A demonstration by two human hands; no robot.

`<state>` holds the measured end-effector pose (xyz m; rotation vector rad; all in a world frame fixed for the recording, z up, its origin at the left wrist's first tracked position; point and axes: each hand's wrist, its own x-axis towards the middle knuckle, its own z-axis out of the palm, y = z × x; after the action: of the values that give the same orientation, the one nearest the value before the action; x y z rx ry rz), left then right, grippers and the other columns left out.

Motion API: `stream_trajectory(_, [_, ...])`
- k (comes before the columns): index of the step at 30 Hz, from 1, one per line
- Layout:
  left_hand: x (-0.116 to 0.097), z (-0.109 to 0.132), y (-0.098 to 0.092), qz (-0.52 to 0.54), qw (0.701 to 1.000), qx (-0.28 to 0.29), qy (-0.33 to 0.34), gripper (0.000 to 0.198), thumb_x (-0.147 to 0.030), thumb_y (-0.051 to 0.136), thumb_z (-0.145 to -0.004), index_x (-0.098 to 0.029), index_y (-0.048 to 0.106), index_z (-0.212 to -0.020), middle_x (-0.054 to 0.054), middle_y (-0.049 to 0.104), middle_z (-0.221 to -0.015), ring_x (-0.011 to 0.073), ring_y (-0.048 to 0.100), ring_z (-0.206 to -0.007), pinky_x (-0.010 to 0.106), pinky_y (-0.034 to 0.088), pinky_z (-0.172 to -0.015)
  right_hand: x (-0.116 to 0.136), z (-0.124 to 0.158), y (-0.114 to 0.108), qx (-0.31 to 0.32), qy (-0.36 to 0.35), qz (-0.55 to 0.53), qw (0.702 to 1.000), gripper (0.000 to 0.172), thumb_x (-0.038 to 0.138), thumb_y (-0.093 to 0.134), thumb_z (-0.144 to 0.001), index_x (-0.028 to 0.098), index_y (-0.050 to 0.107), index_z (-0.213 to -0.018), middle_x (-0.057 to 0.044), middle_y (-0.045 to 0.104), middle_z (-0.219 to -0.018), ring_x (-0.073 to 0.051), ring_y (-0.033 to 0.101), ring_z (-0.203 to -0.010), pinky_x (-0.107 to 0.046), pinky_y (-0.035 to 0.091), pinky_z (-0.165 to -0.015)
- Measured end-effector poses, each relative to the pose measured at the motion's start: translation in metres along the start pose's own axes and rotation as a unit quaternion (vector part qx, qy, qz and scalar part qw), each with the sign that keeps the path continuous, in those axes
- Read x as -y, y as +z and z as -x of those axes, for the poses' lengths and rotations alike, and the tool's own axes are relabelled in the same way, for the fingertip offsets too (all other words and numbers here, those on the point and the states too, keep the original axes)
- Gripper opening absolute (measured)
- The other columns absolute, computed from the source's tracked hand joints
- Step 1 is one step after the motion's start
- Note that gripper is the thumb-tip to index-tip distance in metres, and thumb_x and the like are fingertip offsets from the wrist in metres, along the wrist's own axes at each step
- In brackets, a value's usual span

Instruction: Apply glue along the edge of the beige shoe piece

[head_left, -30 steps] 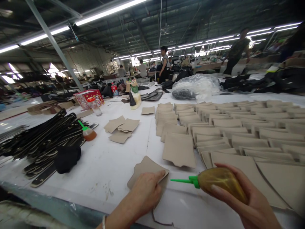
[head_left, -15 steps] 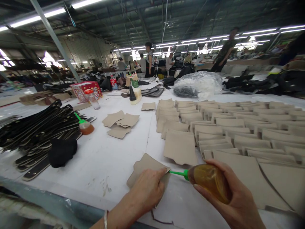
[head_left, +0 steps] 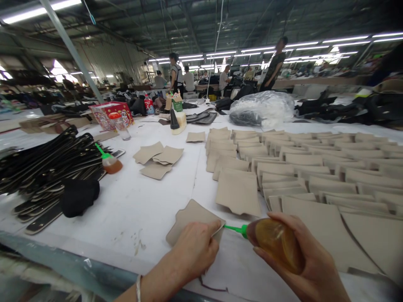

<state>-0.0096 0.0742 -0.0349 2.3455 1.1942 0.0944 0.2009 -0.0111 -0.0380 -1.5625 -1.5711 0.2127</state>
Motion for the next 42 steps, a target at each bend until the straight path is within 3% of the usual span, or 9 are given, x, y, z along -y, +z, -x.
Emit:
stream_trajectory(9, [0.001, 0.002, -0.001, 0.023, 0.999, 0.01, -0.019, 0.048, -0.015, 0.042, -0.079, -0.025, 0.062, -0.122, 0.005, 0.073, -0.098, 0.0236, 0.067, -0.089, 0.029, 0.049, -0.079, -0.004, 0.002, 0.002, -0.023, 0.045, -0.03, 0.998, 0.042, 0.047, 0.066, -0.082, 0.028, 0.051, -0.116, -0.001, 0.054, -0.108, -0.022, 0.056, -0.091, -0.031, 0.042, -0.083])
stream_trajectory(15, [0.004, 0.003, 0.002, 0.021, 1.0, -0.011, 0.002, 0.051, -0.016, 0.043, -0.077, -0.029, 0.06, -0.124, 0.003, 0.072, -0.082, 0.0236, 0.067, -0.078, 0.029, 0.049, -0.071, -0.002, 0.001, 0.0, 0.006, 0.134, -0.075, 0.988, 0.048, 0.051, 0.066, -0.08, 0.026, 0.05, -0.118, -0.002, 0.058, -0.104, -0.022, 0.059, -0.085, -0.031, 0.045, -0.078])
stream_trajectory(20, [0.006, 0.003, 0.003, 0.036, 0.999, -0.022, 0.012, 0.053, -0.017, 0.043, -0.075, -0.028, 0.06, -0.124, 0.003, 0.071, -0.08, 0.0232, 0.066, -0.074, 0.03, 0.049, -0.071, -0.003, -0.003, 0.0, -0.024, 0.133, -0.067, 0.989, 0.048, 0.052, 0.067, -0.077, 0.025, 0.052, -0.114, -0.002, 0.057, -0.103, -0.023, 0.057, -0.087, -0.031, 0.044, -0.079])
stream_trajectory(27, [0.006, 0.004, 0.0, 0.047, 0.999, -0.011, 0.01, 0.054, -0.017, 0.041, -0.077, -0.026, 0.059, -0.127, 0.002, 0.071, -0.078, 0.0213, 0.064, -0.07, 0.029, 0.049, -0.071, 0.003, 0.009, 0.002, 0.019, 0.209, -0.132, 0.969, 0.053, 0.055, 0.068, -0.074, 0.026, 0.052, -0.115, 0.001, 0.062, -0.096, -0.022, 0.06, -0.082, -0.028, 0.045, -0.076])
stream_trajectory(33, [0.01, 0.006, 0.002, 0.063, 0.998, -0.015, 0.018, 0.054, -0.017, 0.042, -0.077, -0.025, 0.058, -0.128, 0.003, 0.073, -0.092, 0.021, 0.066, -0.079, 0.029, 0.049, -0.076, 0.002, 0.014, 0.004, 0.0, 0.216, -0.124, 0.968, 0.054, 0.056, 0.069, -0.073, 0.026, 0.052, -0.115, 0.001, 0.062, -0.096, -0.022, 0.061, -0.083, -0.029, 0.044, -0.079])
stream_trajectory(38, [0.011, 0.007, 0.002, 0.056, 0.998, -0.009, 0.012, 0.055, -0.017, 0.042, -0.08, -0.024, 0.054, -0.133, 0.002, 0.072, -0.083, 0.02, 0.065, -0.074, 0.028, 0.049, -0.074, 0.009, 0.023, 0.005, 0.031, 0.252, -0.166, 0.953, 0.055, 0.055, 0.068, -0.071, 0.026, 0.052, -0.115, 0.001, 0.063, -0.094, -0.022, 0.061, -0.081, -0.027, 0.046, -0.074])
stream_trajectory(42, [0.011, 0.008, 0.003, 0.048, 0.999, -0.014, 0.016, 0.053, -0.018, 0.04, -0.081, -0.023, 0.055, -0.132, 0.003, 0.072, -0.085, 0.0219, 0.066, -0.077, 0.03, 0.049, -0.077, 0.009, 0.024, 0.004, 0.014, 0.247, -0.14, 0.959, 0.055, 0.055, 0.069, -0.072, 0.027, 0.052, -0.115, 0.001, 0.063, -0.095, -0.022, 0.061, -0.083, -0.028, 0.044, -0.078])
